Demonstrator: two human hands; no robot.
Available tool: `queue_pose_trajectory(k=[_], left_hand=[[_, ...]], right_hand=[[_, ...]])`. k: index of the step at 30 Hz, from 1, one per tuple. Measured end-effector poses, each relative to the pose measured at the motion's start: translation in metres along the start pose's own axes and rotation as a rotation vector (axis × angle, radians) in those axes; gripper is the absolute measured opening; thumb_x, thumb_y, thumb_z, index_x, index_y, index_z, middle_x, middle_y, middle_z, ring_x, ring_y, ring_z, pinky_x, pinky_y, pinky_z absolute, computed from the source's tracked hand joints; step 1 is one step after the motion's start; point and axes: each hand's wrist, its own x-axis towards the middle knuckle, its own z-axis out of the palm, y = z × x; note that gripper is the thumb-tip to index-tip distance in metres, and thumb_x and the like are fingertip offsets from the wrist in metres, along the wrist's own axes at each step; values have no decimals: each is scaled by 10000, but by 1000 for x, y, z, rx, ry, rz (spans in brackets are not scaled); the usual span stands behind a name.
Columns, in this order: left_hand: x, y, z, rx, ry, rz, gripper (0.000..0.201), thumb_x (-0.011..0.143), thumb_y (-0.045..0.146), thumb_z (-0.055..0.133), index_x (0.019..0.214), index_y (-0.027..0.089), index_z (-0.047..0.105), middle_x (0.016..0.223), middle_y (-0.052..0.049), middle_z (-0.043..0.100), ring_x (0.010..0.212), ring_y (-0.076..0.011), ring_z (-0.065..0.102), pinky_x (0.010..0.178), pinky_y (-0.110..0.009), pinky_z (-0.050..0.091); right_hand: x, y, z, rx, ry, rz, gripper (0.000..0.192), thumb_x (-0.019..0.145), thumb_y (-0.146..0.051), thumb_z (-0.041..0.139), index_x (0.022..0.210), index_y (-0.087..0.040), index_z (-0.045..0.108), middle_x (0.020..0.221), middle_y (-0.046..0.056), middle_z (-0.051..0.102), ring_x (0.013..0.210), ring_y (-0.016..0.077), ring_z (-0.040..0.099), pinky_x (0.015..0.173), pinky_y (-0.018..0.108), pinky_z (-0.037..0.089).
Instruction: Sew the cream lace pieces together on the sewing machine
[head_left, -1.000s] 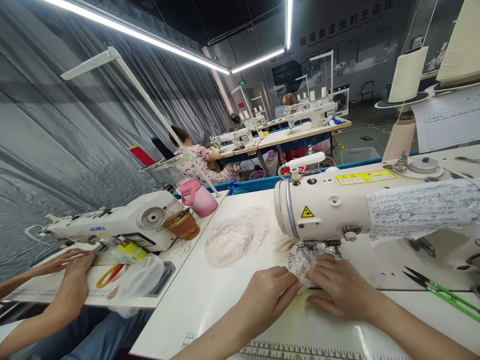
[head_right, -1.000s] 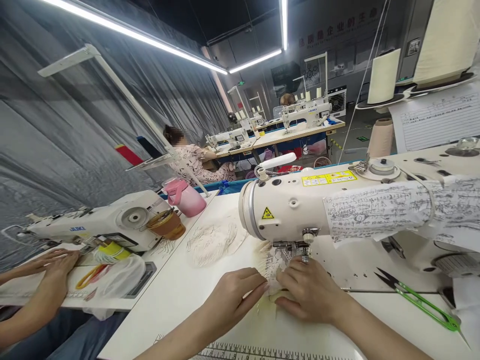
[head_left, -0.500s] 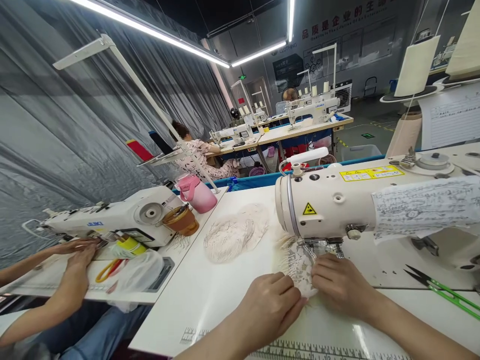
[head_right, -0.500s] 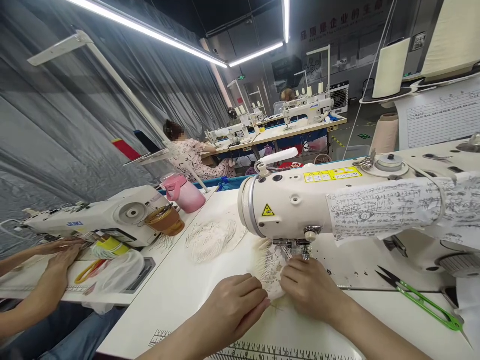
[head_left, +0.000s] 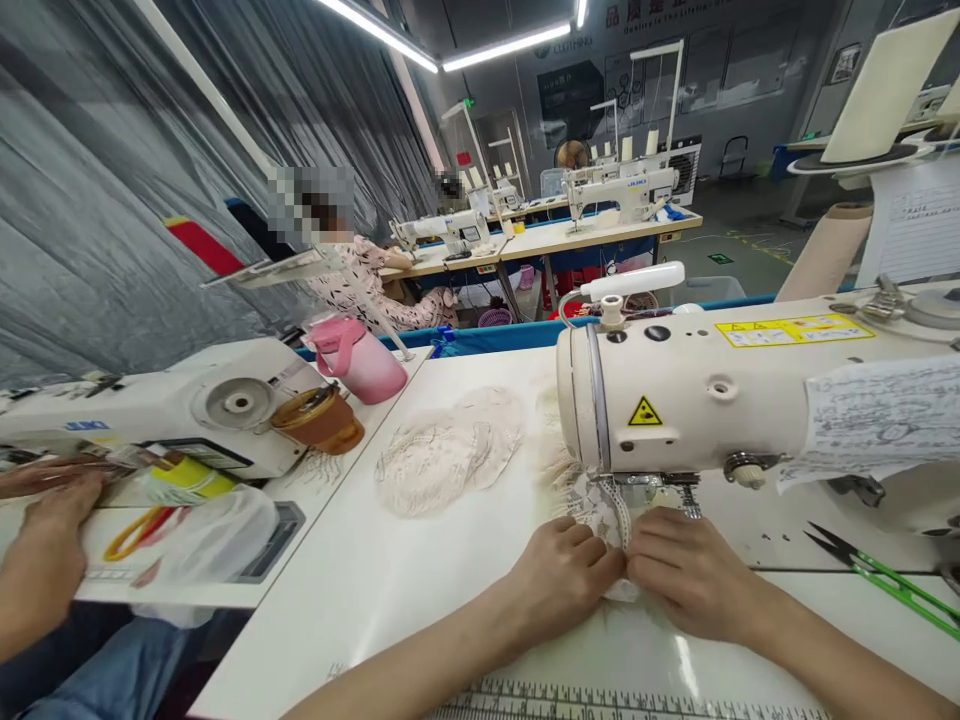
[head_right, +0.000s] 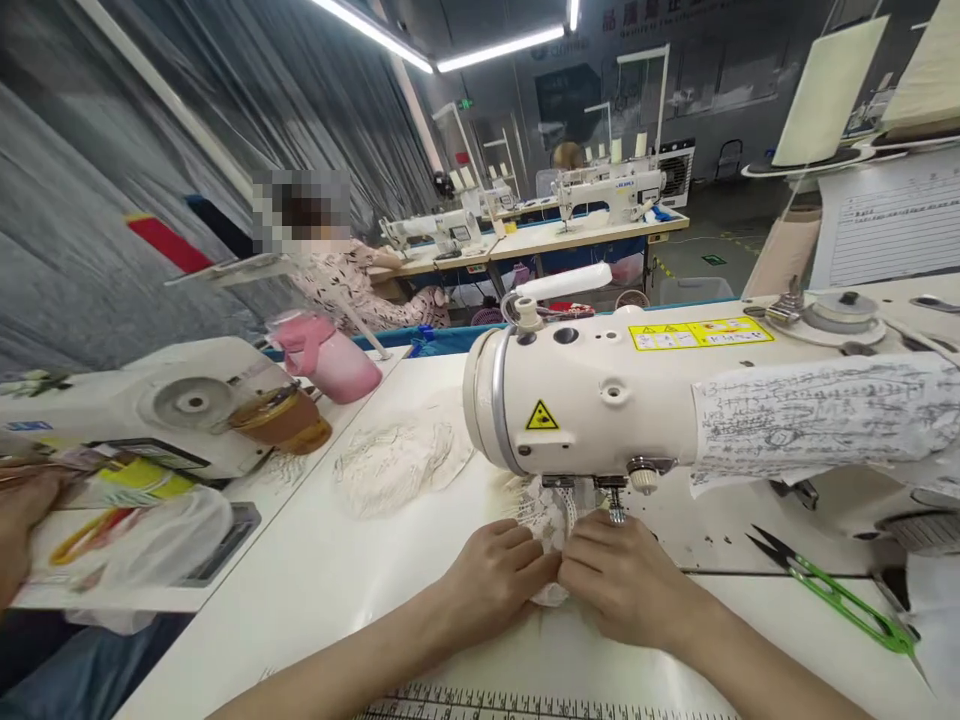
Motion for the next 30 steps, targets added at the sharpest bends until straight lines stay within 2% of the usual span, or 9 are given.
queue_pose_trajectory(k=[3, 6, 9, 11, 16, 19, 22, 25, 30], left_hand=[[-3, 1, -1, -2, 76, 1, 210, 913, 76, 434, 738, 154, 521, 548, 34, 470, 487, -107, 413, 467, -259, 295], [-5, -2, -1, 5, 100, 25, 143, 906, 67, 462, 824, 130, 562, 575, 31, 504, 506, -104, 420, 472, -262, 302], [-5, -5, 0, -8, 95, 24, 141, 915, 80, 477, 817, 125, 569, 577, 29, 509, 517, -105, 414, 485, -270, 285], [-5, -6, 1, -32, 94, 19, 157, 915, 80, 482, 790, 124, 566, 574, 27, 502, 517, -106, 404, 495, -273, 272], [-4, -6, 1, -32, 125, 1, 197, 911, 70, 486, 742, 140, 557, 563, 34, 488, 511, -105, 393, 505, -273, 266], [-4, -6, 1, -6, 143, -12, 197, 891, 63, 514, 717, 148, 548, 559, 37, 507, 516, -107, 434, 505, -270, 304], [-4, -8, 2, -47, 163, -6, 151, 886, 61, 503, 775, 140, 569, 755, -14, 652, 730, -145, 602, 692, -304, 483], [-5, -9, 4, -138, 122, -9, 159, 906, 94, 432, 888, 116, 588, 1058, -97, 678, 1043, -193, 618, 924, -352, 508], [-8, -11, 4, -211, 35, -46, 228, 889, 131, 379, 1001, 106, 576, 1133, -116, 670, 1075, -193, 633, 886, -319, 554]], right_hand=[[-2, 5, -6, 52, -158, 39, 181, 784, -56, 407, 793, -194, 525, 729, 12, 576, 756, 160, 520, 658, 288, 404], [-4, 13, -10, 38, -278, 157, 325, 760, -63, 398, 1039, -174, 521, 1058, 82, 614, 1026, 212, 531, 796, 340, 433], [-7, 20, -9, 27, -345, 216, 414, 758, -85, 417, 1155, -179, 485, 1186, 91, 578, 1106, 228, 507, 847, 367, 419], [-10, 21, -7, 22, -367, 212, 406, 774, -106, 430, 1164, -202, 489, 1212, 66, 577, 1103, 222, 512, 838, 365, 416], [-13, 20, -8, -39, -303, 123, 196, 874, -141, 482, 1017, -239, 572, 1176, 7, 621, 1045, 177, 558, 895, 368, 413], [-9, 21, -11, 15, -222, 46, 165, 898, -141, 499, 1001, -225, 595, 1074, -2, 672, 1023, 154, 586, 917, 361, 439], [-4, 22, -12, 105, -156, 18, 156, 898, -132, 515, 1005, -204, 603, 969, -10, 701, 959, 129, 616, 963, 349, 460], [0, 21, -12, 121, -132, 45, 174, 882, -91, 523, 1004, -183, 606, 914, 1, 708, 936, 128, 630, 984, 341, 476], [4, 16, -11, 95, -69, 61, 193, 883, -70, 487, 948, -188, 625, 837, 2, 708, 882, 129, 648, 912, 319, 536]])
